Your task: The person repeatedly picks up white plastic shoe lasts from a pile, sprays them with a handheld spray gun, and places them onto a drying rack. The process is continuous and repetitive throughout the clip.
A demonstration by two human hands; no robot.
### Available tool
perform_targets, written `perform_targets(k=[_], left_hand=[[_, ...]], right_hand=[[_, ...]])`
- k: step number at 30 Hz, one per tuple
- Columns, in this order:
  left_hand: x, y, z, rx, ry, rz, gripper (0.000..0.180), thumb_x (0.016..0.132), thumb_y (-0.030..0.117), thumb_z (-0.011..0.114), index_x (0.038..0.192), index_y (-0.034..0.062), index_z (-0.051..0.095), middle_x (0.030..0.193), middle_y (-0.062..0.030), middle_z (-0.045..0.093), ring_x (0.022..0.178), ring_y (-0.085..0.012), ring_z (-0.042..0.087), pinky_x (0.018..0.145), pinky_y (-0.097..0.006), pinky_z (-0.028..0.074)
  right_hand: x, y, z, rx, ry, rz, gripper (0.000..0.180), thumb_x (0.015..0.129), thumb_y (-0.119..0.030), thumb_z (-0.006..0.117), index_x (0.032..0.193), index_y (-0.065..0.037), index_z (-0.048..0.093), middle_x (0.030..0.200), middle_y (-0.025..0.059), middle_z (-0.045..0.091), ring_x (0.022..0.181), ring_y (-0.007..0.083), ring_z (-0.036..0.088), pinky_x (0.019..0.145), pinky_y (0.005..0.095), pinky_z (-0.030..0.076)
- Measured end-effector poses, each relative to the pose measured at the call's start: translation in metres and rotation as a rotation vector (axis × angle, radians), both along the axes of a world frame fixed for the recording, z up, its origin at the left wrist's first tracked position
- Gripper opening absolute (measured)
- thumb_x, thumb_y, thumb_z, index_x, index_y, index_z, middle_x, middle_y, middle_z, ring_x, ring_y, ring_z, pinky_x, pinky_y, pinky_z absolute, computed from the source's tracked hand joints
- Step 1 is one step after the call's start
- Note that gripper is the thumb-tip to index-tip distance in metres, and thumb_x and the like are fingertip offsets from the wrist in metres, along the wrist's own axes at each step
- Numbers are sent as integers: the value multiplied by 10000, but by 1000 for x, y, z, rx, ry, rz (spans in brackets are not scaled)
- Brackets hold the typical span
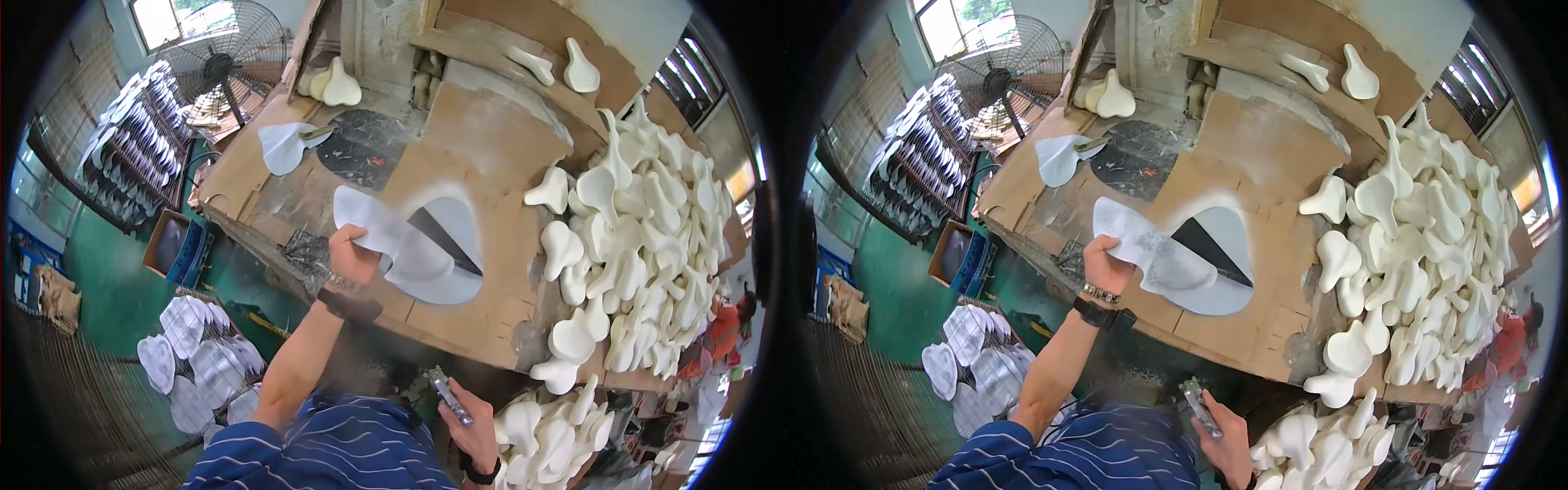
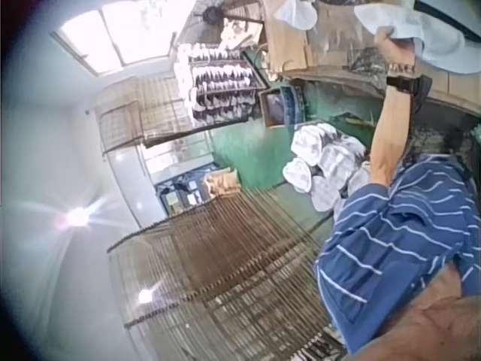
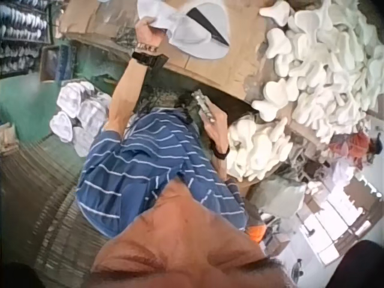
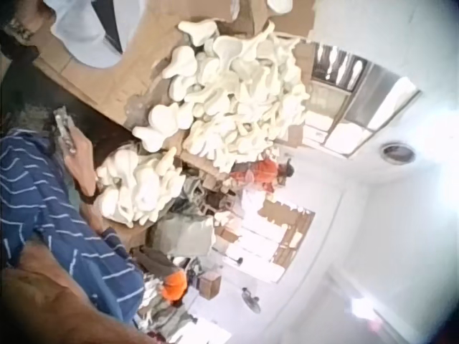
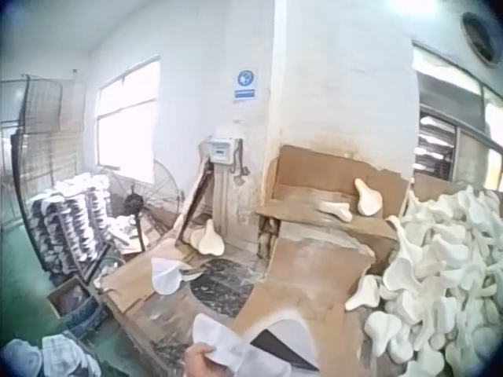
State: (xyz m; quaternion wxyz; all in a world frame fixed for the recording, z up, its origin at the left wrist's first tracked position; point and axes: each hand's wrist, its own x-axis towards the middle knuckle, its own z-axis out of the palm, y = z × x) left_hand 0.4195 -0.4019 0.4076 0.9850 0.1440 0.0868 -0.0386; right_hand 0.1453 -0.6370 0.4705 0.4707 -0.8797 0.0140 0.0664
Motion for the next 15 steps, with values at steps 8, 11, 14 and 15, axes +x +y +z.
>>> perform_targets(k=[8,11,14,15], left_hand=[[-7,6,-8,37,-25,-94,521,714,54,526,1233,9,523,1176,-138,612,1118,-351,580,1007,-519,441],[17,3,1,89,-44,-96,521,714,62,533,1232,5,523,1181,-145,613,1110,-350,583,1006,-515,442],[76,-11,23,127,-107,-85,532,715,72,543,1243,7,520,1192,-147,611,1108,-347,585,1009,-512,445],[83,-20,54,147,-173,-69,546,716,77,548,1256,4,516,1201,-148,609,1114,-347,584,1014,-511,447]], right_hand=[[11,2,-30,12,-39,9,491,778,-49,730,1248,21,610,954,215,685,799,329,675,752,330,518],[8,0,-38,14,12,0,489,782,-62,730,1250,16,610,968,219,683,818,331,677,764,334,519],[0,-7,-41,-4,14,-25,489,781,-65,733,1249,11,613,966,220,682,819,329,677,770,336,519],[-1,-9,-40,-7,0,-44,491,780,-64,735,1249,9,613,963,219,682,818,329,677,771,336,519]])
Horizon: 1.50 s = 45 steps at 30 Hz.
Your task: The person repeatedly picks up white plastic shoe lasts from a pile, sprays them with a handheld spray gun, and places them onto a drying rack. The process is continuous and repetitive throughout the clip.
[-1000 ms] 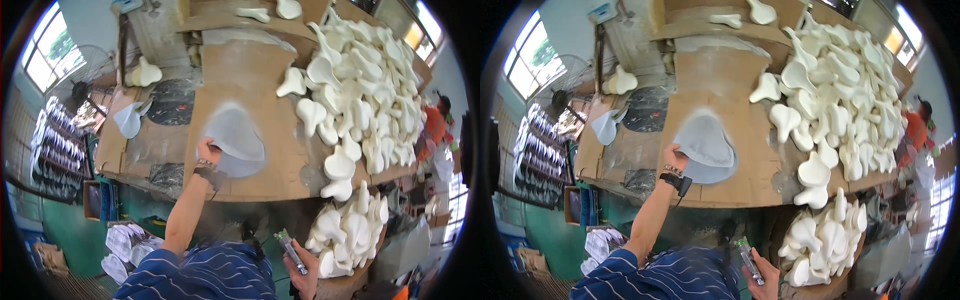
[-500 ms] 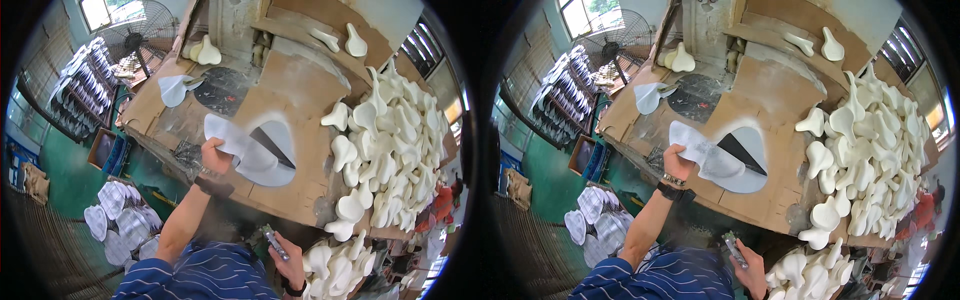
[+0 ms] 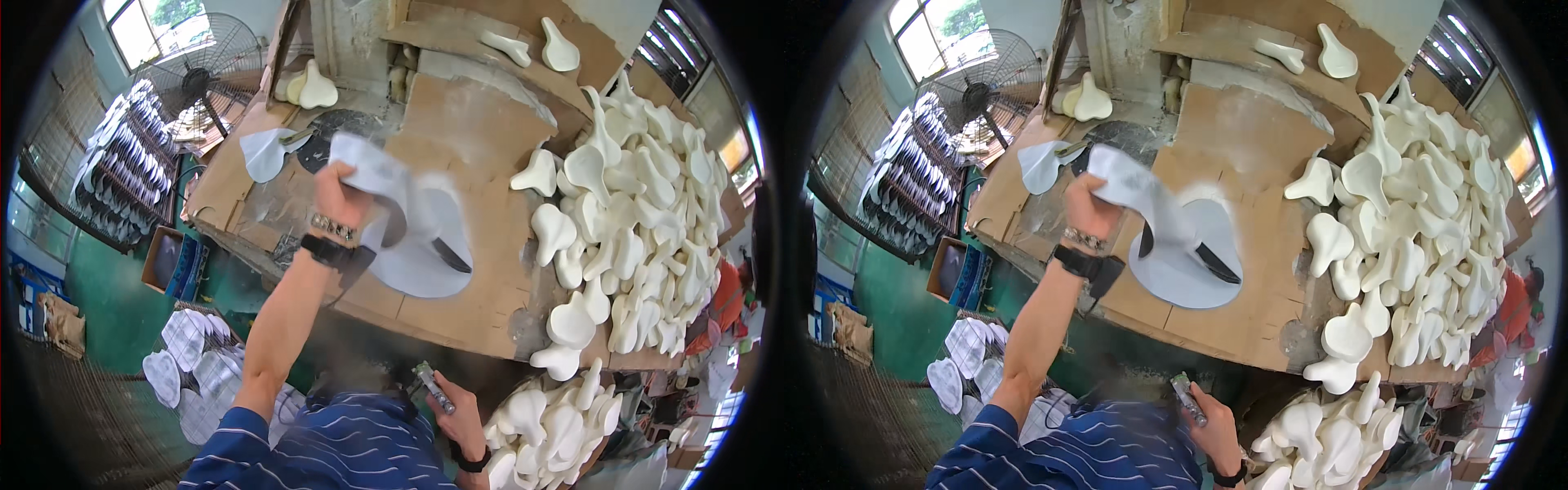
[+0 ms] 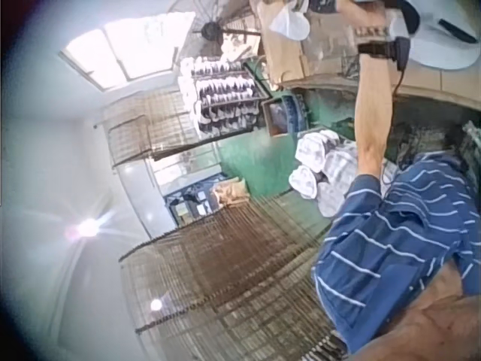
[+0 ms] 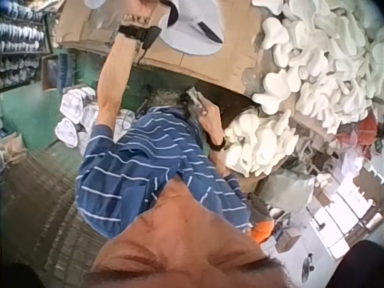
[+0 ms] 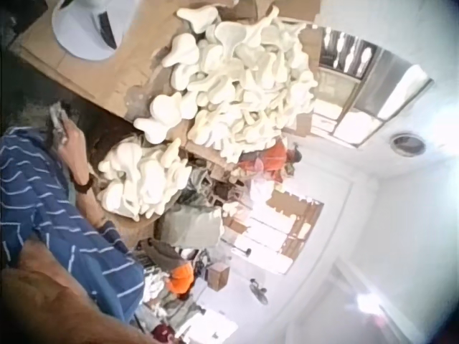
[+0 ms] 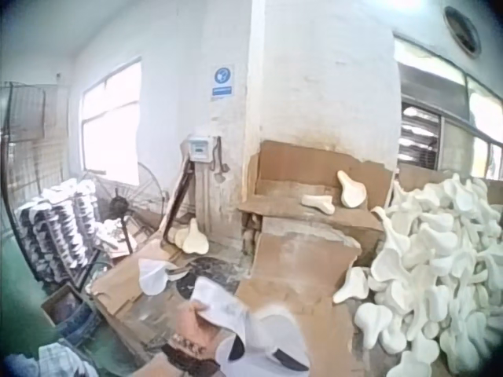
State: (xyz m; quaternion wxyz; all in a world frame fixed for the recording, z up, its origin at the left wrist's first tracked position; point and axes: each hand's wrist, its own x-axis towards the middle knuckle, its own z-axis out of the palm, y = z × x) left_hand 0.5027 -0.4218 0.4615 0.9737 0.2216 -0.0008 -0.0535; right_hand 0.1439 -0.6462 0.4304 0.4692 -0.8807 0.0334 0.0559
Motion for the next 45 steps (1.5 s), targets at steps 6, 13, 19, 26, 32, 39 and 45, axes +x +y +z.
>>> perform_targets(k=[6,13,19,26,32,39,45], left_hand=[[-9,11,90,15,-309,41,619,743,86,547,1346,-26,465,1285,-189,585,1193,-363,559,1047,-512,436],[-58,40,71,15,-250,98,630,748,69,508,1359,-66,438,1322,-204,561,1194,-366,566,1035,-516,447],[-149,93,-6,115,74,282,564,732,140,520,1265,-41,540,1192,-162,643,1083,-342,642,945,-480,522],[-295,149,-121,-176,357,473,584,714,117,515,1282,-14,532,1206,-157,627,1125,-359,600,1014,-503,467],[-400,178,-187,-284,492,903,459,724,68,496,1178,17,533,1125,-135,621,1090,-346,604,992,-517,478],[-477,239,-197,-328,497,1271,456,715,54,484,1167,3,520,1121,-143,615,1058,-340,615,965,-503,502],[-536,304,-215,-390,494,1463,518,695,69,501,1208,3,531,1178,-151,610,1110,-355,595,983,-512,485]], right_hand=[[-6,-13,-2,19,44,-65,514,768,-56,732,1261,-1,595,1008,220,681,888,388,668,792,387,529],[0,-19,-11,31,70,-42,519,775,-82,739,1267,-4,593,1092,234,670,979,391,658,834,381,529],[18,-18,-24,-6,51,70,519,765,-105,739,1254,-2,602,1071,234,673,963,401,654,827,404,527],[41,1,-47,-93,131,357,502,791,-109,720,1262,16,602,875,232,683,736,254,680,720,330,518],[42,43,3,89,323,583,447,839,-132,698,1279,-82,634,985,214,685,868,320,654,771,388,499],[65,107,-22,-262,282,746,492,786,-140,698,1265,-50,630,840,206,662,720,252,634,685,375,498],[71,189,-10,-392,321,792,494,783,-105,688,1268,-33,627,798,151,671,686,188,634,651,335,497]])
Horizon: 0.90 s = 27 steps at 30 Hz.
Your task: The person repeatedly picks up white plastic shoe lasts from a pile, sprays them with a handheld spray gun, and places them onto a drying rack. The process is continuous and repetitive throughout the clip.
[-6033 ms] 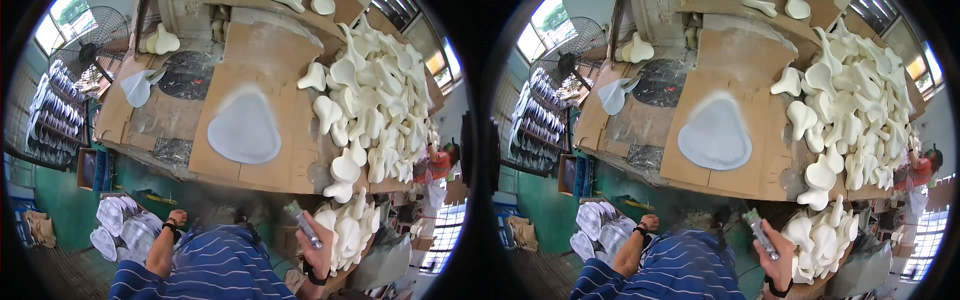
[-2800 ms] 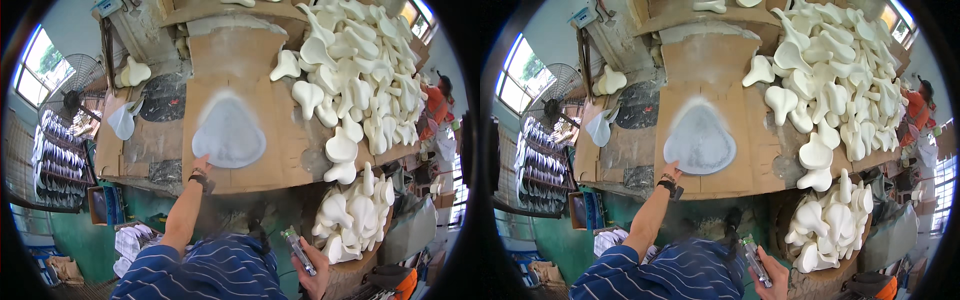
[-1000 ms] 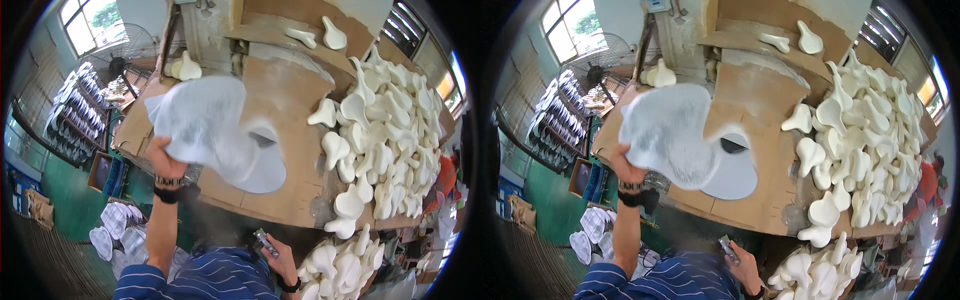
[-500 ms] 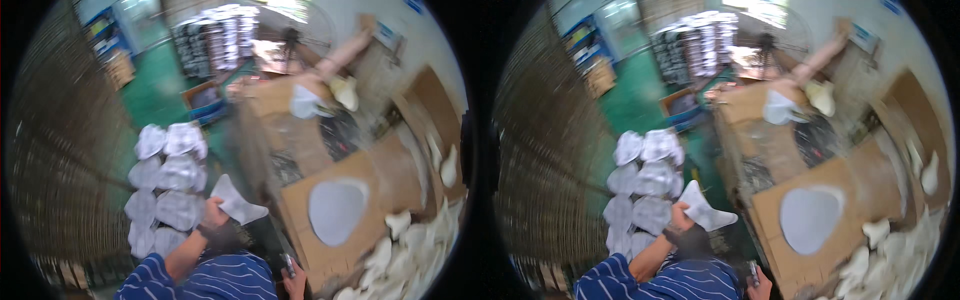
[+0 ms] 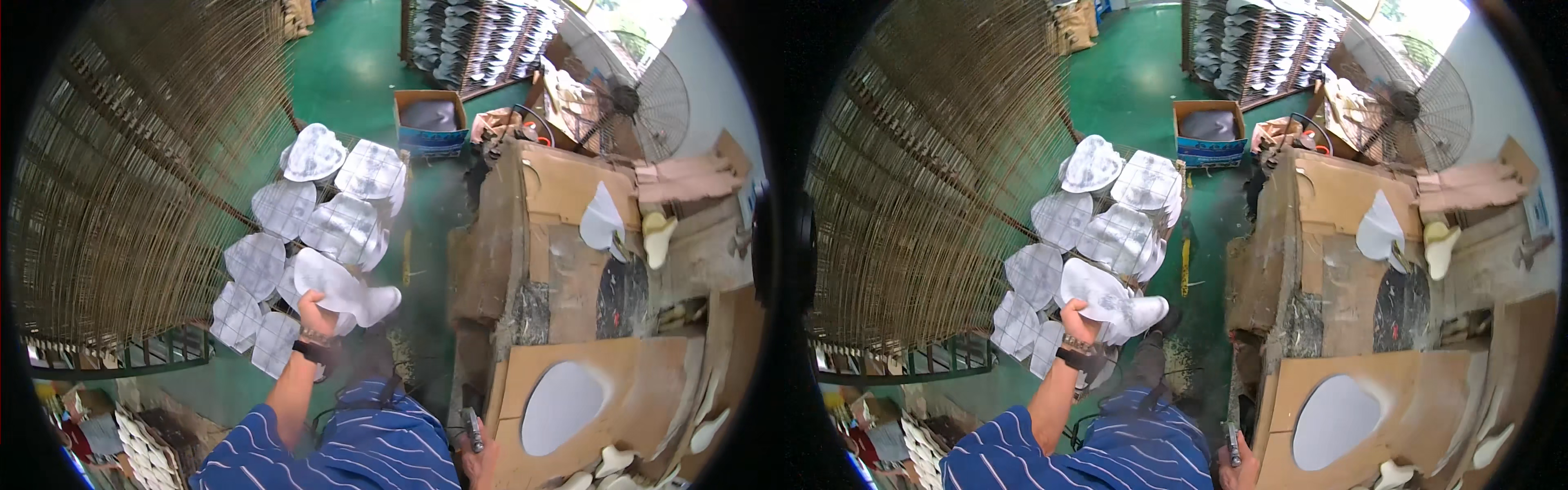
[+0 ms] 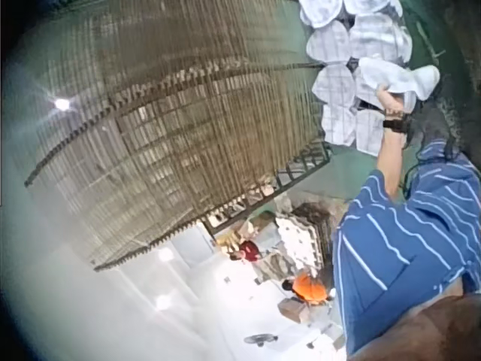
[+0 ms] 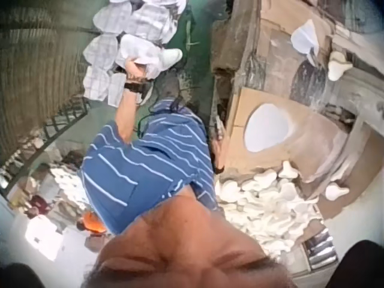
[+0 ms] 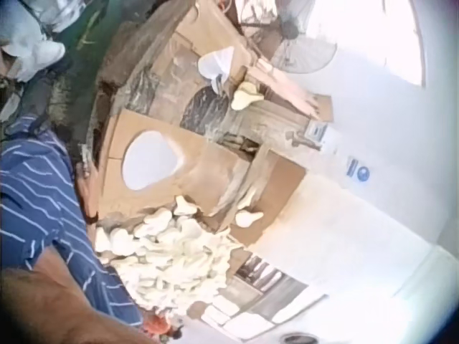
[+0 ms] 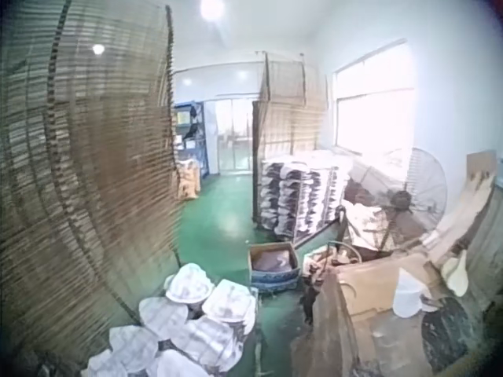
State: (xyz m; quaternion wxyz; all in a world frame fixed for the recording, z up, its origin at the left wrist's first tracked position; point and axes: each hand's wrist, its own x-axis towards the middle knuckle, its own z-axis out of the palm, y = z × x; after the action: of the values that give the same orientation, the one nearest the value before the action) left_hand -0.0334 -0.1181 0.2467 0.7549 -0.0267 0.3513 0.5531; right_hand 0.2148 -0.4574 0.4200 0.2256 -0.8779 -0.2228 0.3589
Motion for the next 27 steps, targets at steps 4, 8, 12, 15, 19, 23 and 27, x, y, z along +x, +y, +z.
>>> perform_targets(k=[4,8,12,15,19,23,27], left_hand=[[-30,50,-10,1,56,132,574,679,74,521,1248,2,530,1227,-153,605,1148,-363,580,1008,-524,463],[-63,123,-41,-6,60,264,494,677,75,536,1164,-5,552,1144,-143,618,1096,-348,591,1002,-511,455],[-97,222,-73,2,140,389,295,676,95,568,965,42,595,945,-95,634,885,-304,624,868,-476,509],[-126,286,-79,53,142,483,340,688,90,567,1025,47,584,1040,-97,623,976,-299,607,887,-485,498],[-154,329,-94,187,140,664,381,703,77,574,1084,63,579,1084,-89,618,1017,-288,597,900,-502,490],[-153,341,-165,97,114,754,286,772,105,621,1054,88,580,1014,-62,629,953,-255,618,881,-501,499],[-119,314,-308,-516,264,457,534,812,602,717,920,114,529,808,-31,592,803,-220,614,880,-508,514]], right_hand=[[5,67,11,59,248,79,430,975,-311,507,1376,-163,560,1206,179,616,1072,321,576,956,379,438],[6,142,11,-161,402,-21,394,960,-249,566,1336,-137,593,1112,115,683,970,232,641,851,340,493],[-4,223,24,-111,352,19,387,939,-171,594,1322,-117,599,1077,113,709,921,248,674,805,345,513],[-6,263,12,-164,330,74,390,936,-166,595,1323,-116,597,1085,117,708,929,253,674,810,347,512],[-8,302,-3,-243,306,114,394,933,-160,597,1325,-113,594,1095,121,705,939,260,675,817,350,512],[-14,331,-14,-309,281,129,399,930,-153,598,1326,-111,592,1104,126,703,949,266,675,823,353,511],[-15,341,-24,-343,268,134,403,927,-146,599,1328,-109,590,1114,131,701,959,273,675,830,356,510]])
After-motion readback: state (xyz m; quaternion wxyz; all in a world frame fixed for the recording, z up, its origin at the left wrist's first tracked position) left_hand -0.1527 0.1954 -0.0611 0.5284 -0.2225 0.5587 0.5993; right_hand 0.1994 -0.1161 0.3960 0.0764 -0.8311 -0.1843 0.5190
